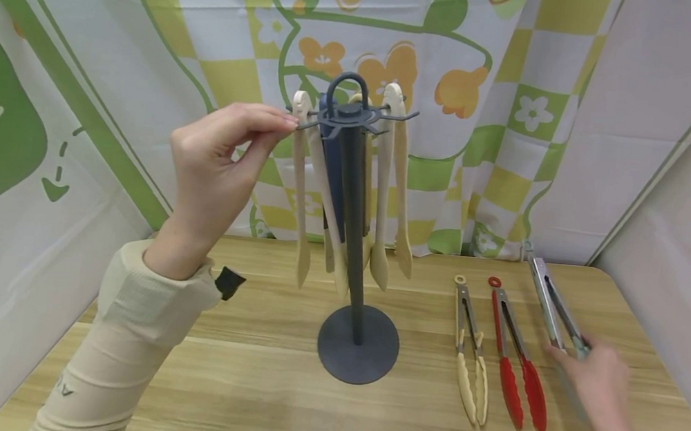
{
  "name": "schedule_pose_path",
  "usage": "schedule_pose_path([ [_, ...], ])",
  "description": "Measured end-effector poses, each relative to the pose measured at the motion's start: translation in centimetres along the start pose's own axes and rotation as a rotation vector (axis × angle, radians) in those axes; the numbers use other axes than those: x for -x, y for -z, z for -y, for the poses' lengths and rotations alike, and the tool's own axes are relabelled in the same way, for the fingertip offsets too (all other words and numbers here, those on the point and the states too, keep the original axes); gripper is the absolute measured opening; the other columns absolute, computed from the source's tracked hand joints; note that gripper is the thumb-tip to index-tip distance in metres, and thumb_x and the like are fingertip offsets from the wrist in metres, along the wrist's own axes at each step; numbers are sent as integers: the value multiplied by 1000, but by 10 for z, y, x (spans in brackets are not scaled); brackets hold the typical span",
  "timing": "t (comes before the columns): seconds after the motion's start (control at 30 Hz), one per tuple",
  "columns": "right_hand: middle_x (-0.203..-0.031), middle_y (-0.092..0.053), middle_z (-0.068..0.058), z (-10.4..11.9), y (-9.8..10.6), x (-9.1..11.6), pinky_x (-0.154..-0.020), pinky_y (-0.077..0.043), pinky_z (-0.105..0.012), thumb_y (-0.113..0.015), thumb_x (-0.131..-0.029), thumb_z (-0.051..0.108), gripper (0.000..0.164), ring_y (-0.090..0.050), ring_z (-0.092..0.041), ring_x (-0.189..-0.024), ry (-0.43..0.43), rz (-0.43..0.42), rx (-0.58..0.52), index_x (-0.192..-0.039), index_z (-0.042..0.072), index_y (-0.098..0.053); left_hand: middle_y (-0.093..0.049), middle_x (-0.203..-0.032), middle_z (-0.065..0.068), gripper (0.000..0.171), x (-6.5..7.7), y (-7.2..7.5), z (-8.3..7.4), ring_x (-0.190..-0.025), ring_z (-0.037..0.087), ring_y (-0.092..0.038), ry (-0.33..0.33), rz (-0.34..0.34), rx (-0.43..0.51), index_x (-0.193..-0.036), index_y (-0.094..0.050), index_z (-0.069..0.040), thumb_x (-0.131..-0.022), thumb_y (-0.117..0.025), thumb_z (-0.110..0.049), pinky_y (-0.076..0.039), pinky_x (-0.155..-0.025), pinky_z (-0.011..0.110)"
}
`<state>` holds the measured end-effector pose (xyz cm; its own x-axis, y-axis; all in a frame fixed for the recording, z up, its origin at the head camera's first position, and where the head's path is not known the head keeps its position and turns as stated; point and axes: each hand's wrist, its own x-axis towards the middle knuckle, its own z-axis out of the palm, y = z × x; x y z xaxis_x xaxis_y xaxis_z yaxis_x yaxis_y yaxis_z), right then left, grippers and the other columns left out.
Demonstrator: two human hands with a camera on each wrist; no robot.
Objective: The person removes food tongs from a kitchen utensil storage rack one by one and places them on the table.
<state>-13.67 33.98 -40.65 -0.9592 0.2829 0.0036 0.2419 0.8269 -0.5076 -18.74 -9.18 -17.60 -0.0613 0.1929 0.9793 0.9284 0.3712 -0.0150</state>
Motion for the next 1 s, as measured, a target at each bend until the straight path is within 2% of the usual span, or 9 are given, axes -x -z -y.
schedule_pose_path([
  [0.43, -81, -57, -28, -7, -5, 1, -47, -36, -28, -63, -81, 45, 76, -48, -28, -64, -10, 14, 11, -115, -21, -43, -68, -79, 13, 7, -1, 0, -1, -76, 21, -65, 0, 4, -1, -79, -67, 4, -83, -61, 3, -52, -74, 22],
  [0.73, -70, -54, -17, -7, -9, 1, -46, -35, -29, -62, -83, 40, 70, -44, -24, -60, -16, 48, 8, -110, -22, -45, -68, -79, 13, 8, -1, 0, -1, -76, 20, -65, -7, -1, -7, -80, -68, 4, -84, -61, 2, -52, -74, 22],
  [0.87, -67, -52, -14, -7, -11, 1, -45, -35, -29, -61, -84, 40, 66, -43, -22, -58, -18, 70, 10, -103, -22, -47, -68, -79, 13, 8, 0, 0, 0, -76, 20, -65, -9, -5, -7, -79, -68, 4, -84, -61, 2, -52, -74, 22],
  [1.0, -62, -47, -9, -8, -13, 2, -43, -34, -29, -60, -83, 40, 59, -41, -21, -55, -12, 76, 30, -91, -18, -52, -68, -79, 13, 8, 0, 0, -1, -76, 21, -65, -7, -2, -13, -79, -68, 4, -84, -62, 2, -52, -74, 22],
])
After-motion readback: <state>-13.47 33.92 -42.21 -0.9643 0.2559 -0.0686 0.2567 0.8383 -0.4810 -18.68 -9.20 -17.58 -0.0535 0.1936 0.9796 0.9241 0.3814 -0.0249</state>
